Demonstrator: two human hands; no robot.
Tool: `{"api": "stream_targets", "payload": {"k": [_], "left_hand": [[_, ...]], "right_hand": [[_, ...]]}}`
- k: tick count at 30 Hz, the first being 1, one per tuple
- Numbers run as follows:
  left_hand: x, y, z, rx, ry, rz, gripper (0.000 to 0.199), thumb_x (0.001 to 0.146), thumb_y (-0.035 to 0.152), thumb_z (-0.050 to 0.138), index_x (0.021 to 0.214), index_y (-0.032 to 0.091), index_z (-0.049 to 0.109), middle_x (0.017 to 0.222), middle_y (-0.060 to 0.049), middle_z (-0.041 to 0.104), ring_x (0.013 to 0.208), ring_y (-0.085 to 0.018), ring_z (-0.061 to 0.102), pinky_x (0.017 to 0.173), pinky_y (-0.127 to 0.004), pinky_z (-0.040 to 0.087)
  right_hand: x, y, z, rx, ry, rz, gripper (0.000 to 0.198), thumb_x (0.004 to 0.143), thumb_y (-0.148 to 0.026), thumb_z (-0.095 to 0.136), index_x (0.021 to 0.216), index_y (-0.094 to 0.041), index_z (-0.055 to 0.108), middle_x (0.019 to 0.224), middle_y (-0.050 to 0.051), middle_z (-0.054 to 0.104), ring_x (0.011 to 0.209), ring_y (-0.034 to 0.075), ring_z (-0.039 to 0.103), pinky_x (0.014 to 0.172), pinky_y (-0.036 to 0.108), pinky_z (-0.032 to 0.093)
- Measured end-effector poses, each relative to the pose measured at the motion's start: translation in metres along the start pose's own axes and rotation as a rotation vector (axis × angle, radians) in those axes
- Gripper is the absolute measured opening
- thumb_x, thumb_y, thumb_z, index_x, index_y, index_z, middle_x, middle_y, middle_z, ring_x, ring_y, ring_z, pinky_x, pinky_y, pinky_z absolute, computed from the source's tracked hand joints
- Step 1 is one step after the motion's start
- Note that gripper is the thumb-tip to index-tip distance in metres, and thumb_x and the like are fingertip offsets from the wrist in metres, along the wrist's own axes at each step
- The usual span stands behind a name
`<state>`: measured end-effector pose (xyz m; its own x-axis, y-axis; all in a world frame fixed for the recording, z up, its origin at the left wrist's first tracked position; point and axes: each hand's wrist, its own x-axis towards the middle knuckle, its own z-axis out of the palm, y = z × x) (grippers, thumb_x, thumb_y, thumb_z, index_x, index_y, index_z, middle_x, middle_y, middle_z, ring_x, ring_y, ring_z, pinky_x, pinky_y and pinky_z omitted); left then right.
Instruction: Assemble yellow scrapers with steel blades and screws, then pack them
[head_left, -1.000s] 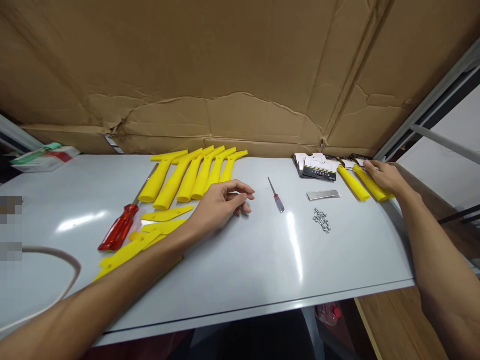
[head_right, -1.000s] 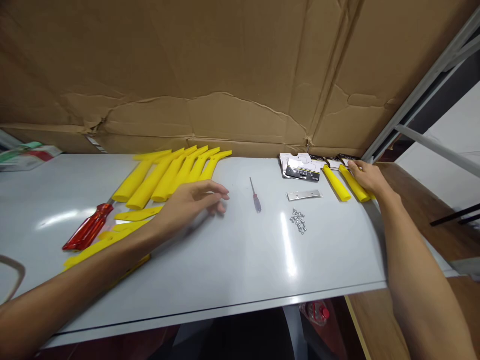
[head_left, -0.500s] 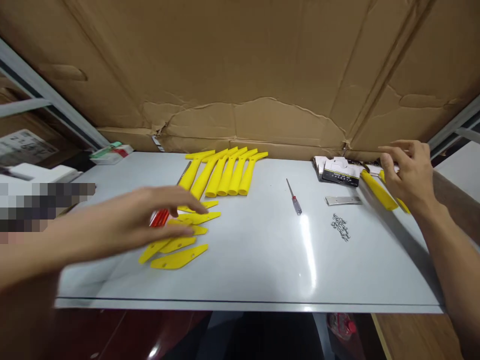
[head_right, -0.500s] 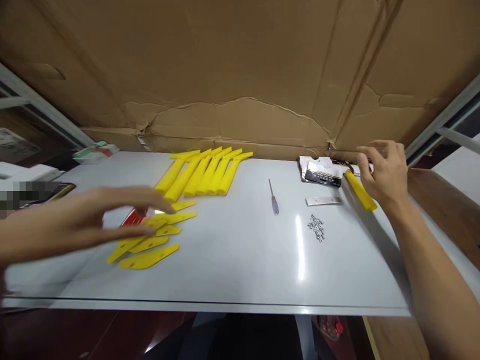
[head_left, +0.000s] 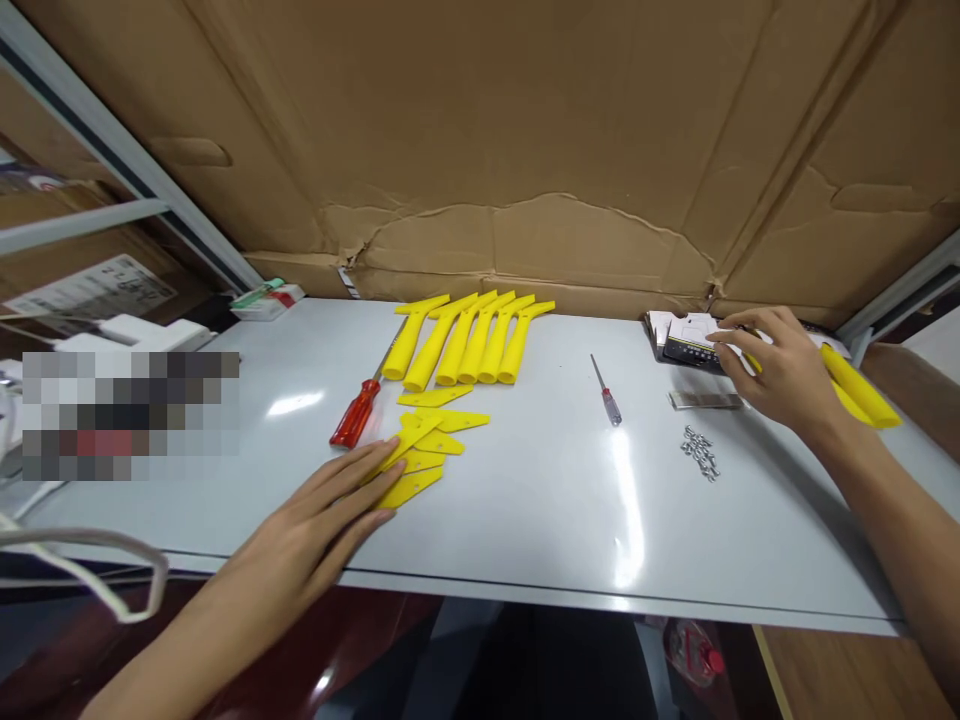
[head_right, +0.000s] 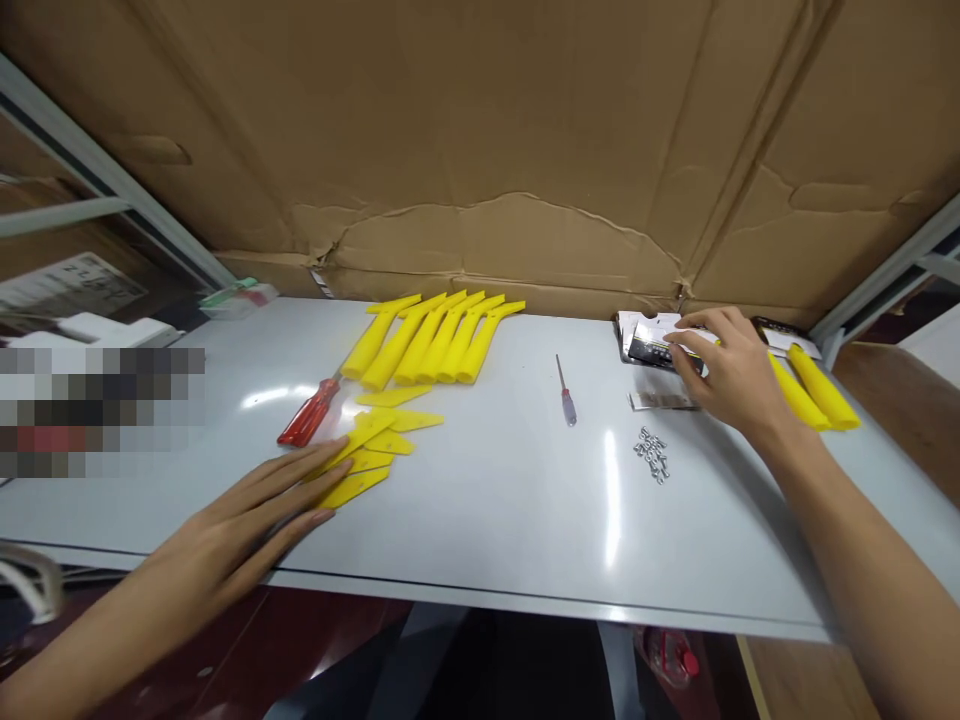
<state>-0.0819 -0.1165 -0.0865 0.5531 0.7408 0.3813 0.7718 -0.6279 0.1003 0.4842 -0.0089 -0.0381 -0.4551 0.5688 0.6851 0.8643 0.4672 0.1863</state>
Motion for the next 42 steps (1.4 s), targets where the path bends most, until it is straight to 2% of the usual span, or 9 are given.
{"api": "stream_targets", "payload": {"k": [3,7,11,14,17,23,29,36,42], "left_hand": [[0.01,0.002,0.009,-0.076,0.066,0.023,0.052,0.105,0.039,0.054,0.156,0.042,0.048,0.157,0.001,0.056,0.142,-0.029,0.057,0.123,-0.05,0.047],[0.021,-0.002,0.001,-0.125,0.11,-0.022,0.047,0.102,0.04,0.058,0.148,0.045,0.056,0.156,0.0,0.056,0.142,-0.031,0.055,0.117,-0.054,0.051],[0.039,-0.029,-0.01,-0.043,0.151,-0.362,0.041,0.099,0.052,0.054,0.136,0.037,0.065,0.145,-0.005,0.065,0.135,-0.036,0.059,0.116,-0.059,0.047],[0.059,-0.055,-0.008,-0.073,0.006,-0.646,0.066,0.091,0.065,0.054,0.143,0.026,0.059,0.139,-0.012,0.068,0.119,-0.039,0.068,0.107,-0.057,0.052],[0.075,-0.071,-0.003,-0.144,-0.099,-0.761,0.08,0.084,0.065,0.057,0.149,0.02,0.056,0.136,-0.013,0.07,0.106,-0.035,0.072,0.099,-0.049,0.056],[0.081,-0.066,0.0,-0.206,-0.1,-0.754,0.075,0.076,0.056,0.06,0.142,0.021,0.063,0.138,-0.01,0.071,0.109,-0.033,0.072,0.097,-0.042,0.055],[0.108,-0.069,-0.008,-0.176,-0.074,-0.756,0.067,0.083,0.062,0.058,0.134,0.02,0.069,0.132,-0.012,0.073,0.101,-0.032,0.073,0.093,-0.042,0.055],[0.186,-0.106,0.014,-0.14,-0.07,-0.772,0.042,0.074,0.055,0.07,0.089,0.016,0.078,0.085,-0.011,0.076,0.086,-0.03,0.07,0.079,-0.037,0.051],[0.192,-0.103,0.02,-0.186,0.0,-0.838,0.032,0.072,0.045,0.069,0.082,0.016,0.078,0.076,-0.007,0.074,0.082,-0.026,0.068,0.074,-0.034,0.048]], "right_hand": [[-0.003,0.001,0.004,0.03,-0.065,0.028,0.016,0.1,-0.029,0.06,0.106,-0.024,0.075,0.115,0.011,0.07,0.108,0.03,0.062,0.096,0.05,0.054],[-0.005,0.0,0.008,0.055,-0.126,0.061,0.019,0.101,-0.03,0.058,0.108,-0.027,0.075,0.117,0.01,0.07,0.106,0.031,0.063,0.093,0.052,0.055],[-0.004,-0.002,0.01,0.052,-0.129,0.029,0.022,0.102,-0.029,0.055,0.107,-0.023,0.075,0.115,0.012,0.071,0.104,0.031,0.063,0.091,0.051,0.055],[-0.004,-0.004,0.011,0.06,-0.129,0.009,0.021,0.101,-0.028,0.056,0.107,-0.022,0.076,0.114,0.012,0.072,0.104,0.031,0.062,0.092,0.05,0.054],[-0.004,-0.004,0.012,0.087,-0.133,0.004,0.019,0.1,-0.026,0.058,0.106,-0.023,0.076,0.112,0.012,0.072,0.101,0.03,0.062,0.089,0.05,0.053],[-0.004,-0.007,0.013,0.096,-0.153,-0.014,0.019,0.101,-0.025,0.056,0.102,-0.023,0.075,0.109,0.011,0.072,0.099,0.029,0.061,0.087,0.048,0.051],[-0.003,-0.008,0.014,0.113,-0.177,-0.018,0.02,0.101,-0.025,0.055,0.101,-0.022,0.075,0.108,0.011,0.072,0.099,0.029,0.061,0.089,0.049,0.051],[-0.004,-0.008,0.017,0.126,-0.176,-0.029,0.02,0.101,-0.025,0.056,0.098,-0.022,0.075,0.108,0.011,0.073,0.099,0.029,0.062,0.089,0.049,0.052],[-0.004,-0.006,0.016,0.136,-0.164,-0.019,0.02,0.1,-0.025,0.057,0.102,-0.022,0.076,0.106,0.012,0.073,0.099,0.03,0.062,0.089,0.05,0.053]]}}
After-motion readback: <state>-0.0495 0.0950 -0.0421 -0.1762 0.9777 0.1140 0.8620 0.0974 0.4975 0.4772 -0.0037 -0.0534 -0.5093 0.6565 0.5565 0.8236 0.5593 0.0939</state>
